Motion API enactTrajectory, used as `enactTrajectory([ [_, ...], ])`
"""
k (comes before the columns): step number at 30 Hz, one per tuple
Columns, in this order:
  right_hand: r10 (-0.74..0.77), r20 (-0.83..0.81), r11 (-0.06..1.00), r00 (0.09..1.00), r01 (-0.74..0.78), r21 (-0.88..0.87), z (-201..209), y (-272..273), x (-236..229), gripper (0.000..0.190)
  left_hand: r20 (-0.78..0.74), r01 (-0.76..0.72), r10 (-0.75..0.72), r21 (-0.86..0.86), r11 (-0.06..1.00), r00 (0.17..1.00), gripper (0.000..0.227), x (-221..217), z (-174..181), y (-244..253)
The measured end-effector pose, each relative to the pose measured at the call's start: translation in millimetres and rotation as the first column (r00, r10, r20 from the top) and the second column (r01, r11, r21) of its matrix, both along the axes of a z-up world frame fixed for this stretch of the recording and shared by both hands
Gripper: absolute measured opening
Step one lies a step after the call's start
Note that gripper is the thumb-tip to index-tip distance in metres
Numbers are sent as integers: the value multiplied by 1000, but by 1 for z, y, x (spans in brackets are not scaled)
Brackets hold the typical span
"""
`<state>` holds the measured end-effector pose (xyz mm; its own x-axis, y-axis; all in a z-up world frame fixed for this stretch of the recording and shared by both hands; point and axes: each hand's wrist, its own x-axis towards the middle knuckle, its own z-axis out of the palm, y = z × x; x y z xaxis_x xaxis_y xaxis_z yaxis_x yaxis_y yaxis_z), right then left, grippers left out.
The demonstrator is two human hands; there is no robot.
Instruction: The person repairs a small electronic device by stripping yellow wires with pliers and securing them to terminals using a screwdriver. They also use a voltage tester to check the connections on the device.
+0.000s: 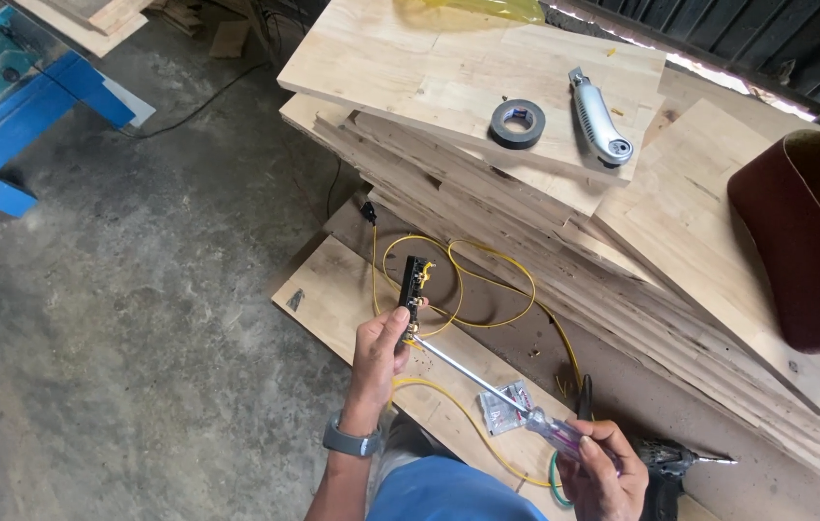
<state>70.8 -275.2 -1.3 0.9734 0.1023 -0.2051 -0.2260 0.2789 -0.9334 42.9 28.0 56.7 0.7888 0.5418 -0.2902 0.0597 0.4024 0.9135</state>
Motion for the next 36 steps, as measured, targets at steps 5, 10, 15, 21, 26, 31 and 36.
enactTrajectory([
  [5,224,-267,974,937,-221,42,35,9,23,57,152,101,-150,291,951,977,46,-12,-19,18],
  [10,321,-170,945,932,-302,130,22,11,36,56,35,34,-53,410,911,998,49,-16,-7,21],
  [15,199,-78,972,977,-186,147,14,7,42,50,98,9,-36,256,967,995,46,-20,2,14],
  [21,133,158,879,978,-43,-475,67,17,58,24,-123,-58,60,24,998,991,48,-12,17,1],
  [26,189,321,952,928,-93,-293,98,16,72,54,-97,-35,15,-198,980,995,55,-8,18,-10],
  [31,289,401,836,870,-25,-548,122,24,73,51,-28,11,-26,-436,900,999,64,-2,-3,-4],
  [36,305,445,873,842,-60,-485,152,36,77,52,-34,6,-28,-527,850,999,63,3,-7,-9],
])
